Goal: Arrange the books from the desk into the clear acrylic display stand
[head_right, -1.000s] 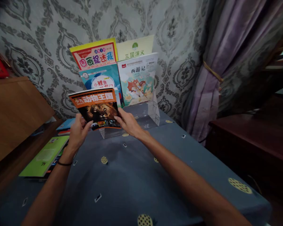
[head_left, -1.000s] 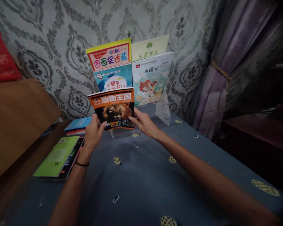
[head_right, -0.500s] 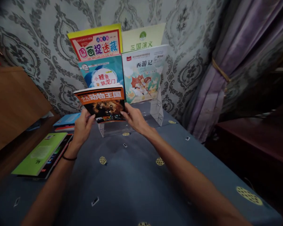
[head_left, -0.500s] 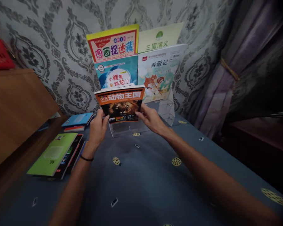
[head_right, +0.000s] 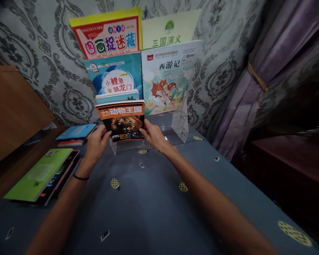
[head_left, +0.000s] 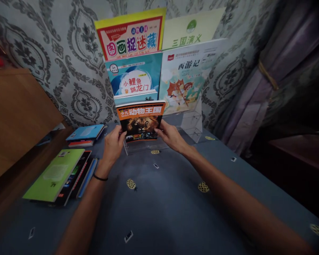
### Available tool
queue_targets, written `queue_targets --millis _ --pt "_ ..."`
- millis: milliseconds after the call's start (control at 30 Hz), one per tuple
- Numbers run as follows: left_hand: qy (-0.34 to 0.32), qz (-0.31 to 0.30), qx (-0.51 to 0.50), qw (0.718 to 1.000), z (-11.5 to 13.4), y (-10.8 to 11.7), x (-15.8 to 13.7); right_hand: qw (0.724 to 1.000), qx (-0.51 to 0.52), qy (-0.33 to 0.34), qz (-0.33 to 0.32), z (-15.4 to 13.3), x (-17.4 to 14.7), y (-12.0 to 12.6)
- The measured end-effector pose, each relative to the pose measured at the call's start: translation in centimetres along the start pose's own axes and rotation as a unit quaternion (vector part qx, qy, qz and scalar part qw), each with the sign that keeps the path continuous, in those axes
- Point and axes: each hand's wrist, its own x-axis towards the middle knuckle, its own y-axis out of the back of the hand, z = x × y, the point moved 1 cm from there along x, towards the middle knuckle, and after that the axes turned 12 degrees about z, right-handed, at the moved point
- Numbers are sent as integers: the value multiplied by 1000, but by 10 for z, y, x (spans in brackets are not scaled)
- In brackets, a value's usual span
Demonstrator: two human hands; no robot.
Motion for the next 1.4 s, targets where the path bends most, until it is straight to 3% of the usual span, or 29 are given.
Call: queue_targets --millis 300,600,767,1400 --pt "-31 -19 111 993 -2 1 -1 998 12 -54 -4 8 -5 -11" --pt "16 0 98 995 -5 0 -4 997 -78 -7 -1 16 -10 -22" --pt "13 16 70 997 -7 0 -3 992 -126 -20 -2 17 -12 -24" --pt "48 24 37 998 -7 -6 -6 993 -107 -47 20 15 -15 -25"
